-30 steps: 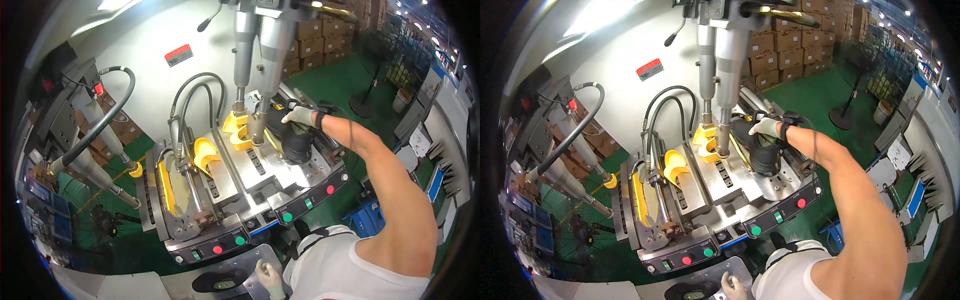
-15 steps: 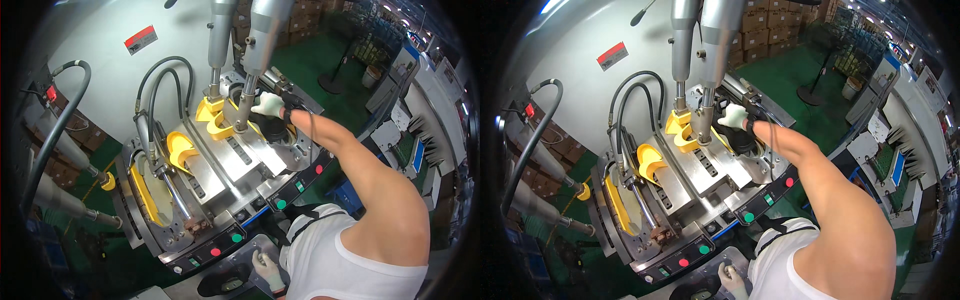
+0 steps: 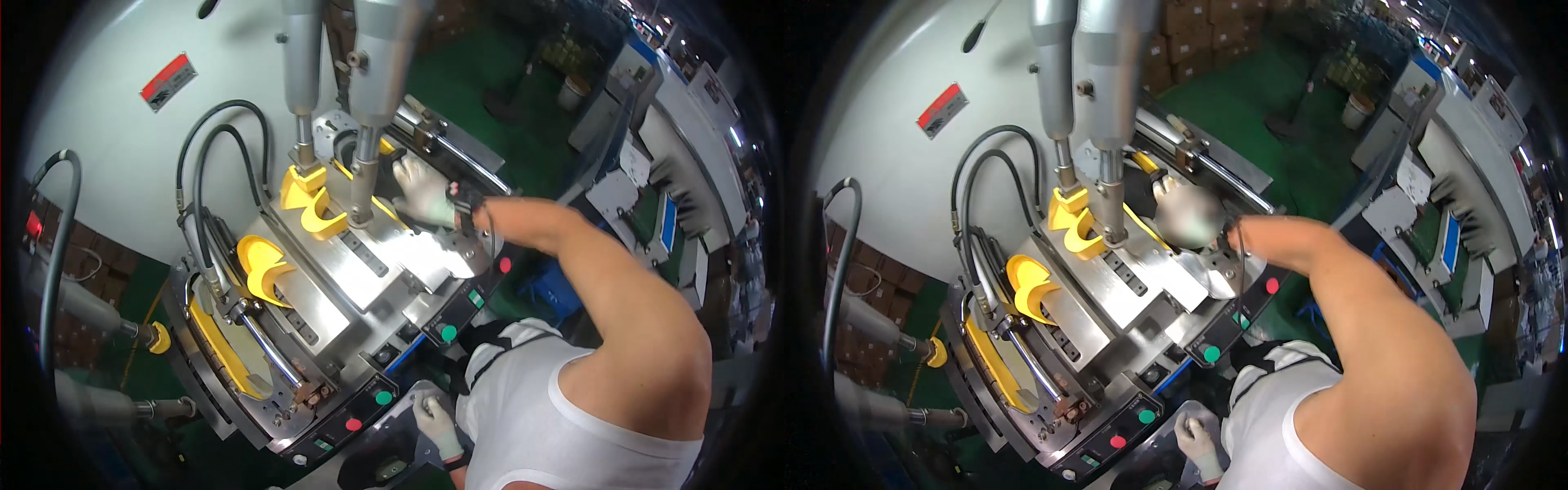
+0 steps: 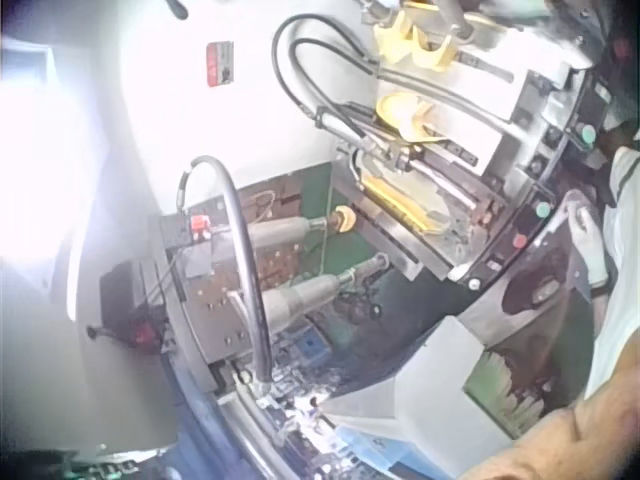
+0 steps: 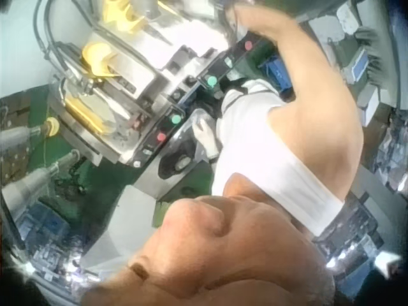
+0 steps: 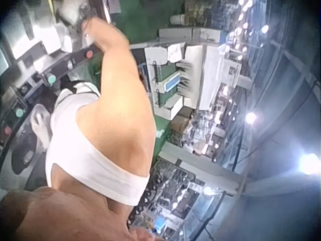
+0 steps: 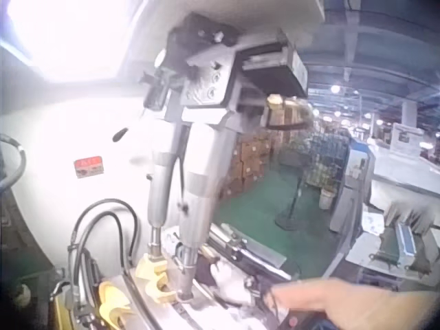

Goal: Operating a sole pressing machine to attach components to shoes.

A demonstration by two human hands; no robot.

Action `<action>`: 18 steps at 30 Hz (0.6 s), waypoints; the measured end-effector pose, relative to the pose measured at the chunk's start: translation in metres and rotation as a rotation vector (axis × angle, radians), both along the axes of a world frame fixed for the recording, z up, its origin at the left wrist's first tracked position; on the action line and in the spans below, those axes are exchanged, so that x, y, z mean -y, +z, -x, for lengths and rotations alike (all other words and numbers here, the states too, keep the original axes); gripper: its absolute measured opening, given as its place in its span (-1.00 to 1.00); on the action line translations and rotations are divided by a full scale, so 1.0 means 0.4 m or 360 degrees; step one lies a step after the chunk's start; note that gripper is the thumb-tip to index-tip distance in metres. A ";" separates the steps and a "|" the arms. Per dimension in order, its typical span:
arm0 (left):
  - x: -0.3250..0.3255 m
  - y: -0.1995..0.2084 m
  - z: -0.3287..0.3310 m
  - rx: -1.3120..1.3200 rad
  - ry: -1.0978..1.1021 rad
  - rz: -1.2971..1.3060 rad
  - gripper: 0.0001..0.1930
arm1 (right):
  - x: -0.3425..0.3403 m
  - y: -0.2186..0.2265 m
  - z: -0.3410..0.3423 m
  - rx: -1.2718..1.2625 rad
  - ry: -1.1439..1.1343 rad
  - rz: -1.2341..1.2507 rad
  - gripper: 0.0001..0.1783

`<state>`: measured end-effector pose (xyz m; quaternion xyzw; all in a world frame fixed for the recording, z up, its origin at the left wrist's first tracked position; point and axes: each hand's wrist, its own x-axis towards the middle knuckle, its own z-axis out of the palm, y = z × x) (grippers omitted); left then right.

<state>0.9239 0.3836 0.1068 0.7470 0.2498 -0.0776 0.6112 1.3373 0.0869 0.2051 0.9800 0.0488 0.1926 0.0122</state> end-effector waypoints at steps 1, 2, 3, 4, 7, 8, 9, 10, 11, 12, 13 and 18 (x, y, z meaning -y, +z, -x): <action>0.009 -0.010 -0.015 -0.0092 0.0061 0.0117 -0.64 | 0.019 -0.044 0.007 0.0218 0.0081 0.0231 -0.29; 0.012 0.011 -0.020 -0.0089 0.0040 0.0136 -0.64 | 0.033 -0.013 0.010 0.0032 0.0096 0.0037 -0.28; 0.019 0.014 -0.019 -0.0090 0.0084 0.0122 -0.64 | 0.006 0.030 0.031 -0.0173 0.0114 -0.0171 -0.26; 0.027 0.027 -0.015 -0.0003 0.0027 0.0024 -0.64 | 0.001 0.056 0.034 -0.0212 0.0093 -0.0283 -0.27; 0.039 0.010 0.023 0.0105 -0.0040 -0.0130 -0.66 | -0.009 0.029 0.031 0.0017 0.0161 -0.0238 -0.30; 0.043 -0.019 0.039 0.0163 -0.0056 -0.0112 -0.66 | -0.009 0.030 0.033 -0.0050 0.0146 -0.0287 -0.30; 0.051 -0.014 0.040 0.0230 -0.0079 -0.0093 -0.67 | -0.003 0.034 0.032 -0.0111 0.0125 -0.0332 -0.31; 0.061 -0.005 0.046 0.0049 -0.0014 0.0069 -0.62 | 0.003 0.024 0.028 -0.0067 0.0127 -0.0344 -0.31; 0.063 0.000 0.054 0.0068 0.0003 0.0050 -0.62 | 0.006 0.017 0.034 -0.0049 0.0147 -0.0361 -0.31; 0.069 0.006 0.061 0.0082 -0.0014 0.0026 -0.62 | 0.007 0.018 0.034 -0.0089 0.0134 -0.0372 -0.30; 0.076 0.009 0.070 0.0092 -0.0032 0.0004 -0.62 | 0.009 0.016 0.037 -0.0132 0.0119 -0.0380 -0.29; 0.094 -0.073 0.194 0.0028 0.0074 -0.0181 -0.61 | -0.039 0.066 0.222 0.0078 0.0684 -0.0872 -0.31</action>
